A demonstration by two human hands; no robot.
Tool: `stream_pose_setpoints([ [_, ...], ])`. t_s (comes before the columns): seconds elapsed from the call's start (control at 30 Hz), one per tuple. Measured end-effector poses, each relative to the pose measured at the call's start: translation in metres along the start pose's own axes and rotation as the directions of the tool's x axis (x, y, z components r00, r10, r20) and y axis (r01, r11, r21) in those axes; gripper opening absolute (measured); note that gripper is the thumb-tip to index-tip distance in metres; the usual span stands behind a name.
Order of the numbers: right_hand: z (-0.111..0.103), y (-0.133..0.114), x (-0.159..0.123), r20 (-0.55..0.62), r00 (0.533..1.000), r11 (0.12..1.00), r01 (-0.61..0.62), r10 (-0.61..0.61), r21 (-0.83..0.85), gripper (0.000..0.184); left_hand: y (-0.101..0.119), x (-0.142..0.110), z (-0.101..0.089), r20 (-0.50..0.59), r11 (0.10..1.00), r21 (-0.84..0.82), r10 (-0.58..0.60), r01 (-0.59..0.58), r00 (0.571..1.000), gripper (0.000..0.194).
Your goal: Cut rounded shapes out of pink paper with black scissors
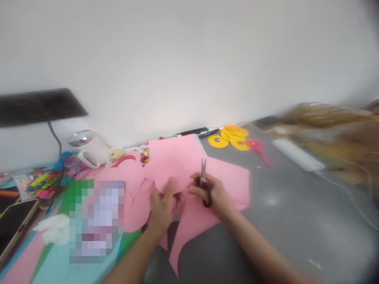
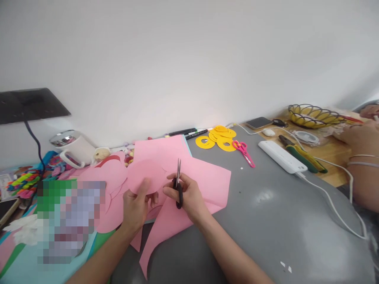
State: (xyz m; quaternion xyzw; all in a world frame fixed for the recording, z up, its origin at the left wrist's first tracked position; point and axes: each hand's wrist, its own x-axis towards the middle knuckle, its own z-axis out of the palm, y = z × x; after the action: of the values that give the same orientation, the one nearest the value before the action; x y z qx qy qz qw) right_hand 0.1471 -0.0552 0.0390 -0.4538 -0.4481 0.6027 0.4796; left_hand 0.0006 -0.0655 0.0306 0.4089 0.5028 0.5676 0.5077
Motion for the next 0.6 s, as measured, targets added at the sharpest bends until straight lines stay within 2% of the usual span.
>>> stream_pose_setpoints([
  [0.2,0.0067,-0.0027,0.0047,-0.175,0.984,0.993,0.050,-0.031,0.108,0.039,-0.0084,-0.0052,-0.0004,0.050,0.993,0.120,-0.004,-0.002,0.999,0.040],
  [0.27,0.0064,-0.0031,0.0047,-0.183,0.982,0.990,0.072,-0.049,0.122,0.038,-0.0075,-0.0071,0.0005,0.039,0.989,0.145,0.006,-0.011,0.999,0.042],
  [0.33,0.0046,-0.0028,0.0036,-0.099,0.994,0.995,0.045,-0.036,0.084,0.038,-0.0051,-0.0081,0.0009,0.029,0.992,0.129,0.007,-0.011,1.000,0.043],
  [0.4,0.0019,-0.0026,0.0017,0.037,0.999,1.000,0.008,-0.008,-0.002,0.038,-0.0029,-0.0077,0.0005,-0.002,0.994,0.107,0.000,0.000,1.000,0.042],
  [0.5,-0.0010,-0.0038,-0.0017,0.215,0.977,0.996,0.009,0.011,-0.092,0.038,-0.0029,-0.0053,-0.0016,-0.077,0.993,0.114,0.000,0.009,0.997,0.041],
  [0.6,-0.0010,-0.0065,-0.0039,0.310,0.951,0.997,0.012,0.013,-0.077,0.041,-0.0054,-0.0033,-0.0032,-0.136,0.992,0.122,-0.008,0.025,0.991,0.037],
])
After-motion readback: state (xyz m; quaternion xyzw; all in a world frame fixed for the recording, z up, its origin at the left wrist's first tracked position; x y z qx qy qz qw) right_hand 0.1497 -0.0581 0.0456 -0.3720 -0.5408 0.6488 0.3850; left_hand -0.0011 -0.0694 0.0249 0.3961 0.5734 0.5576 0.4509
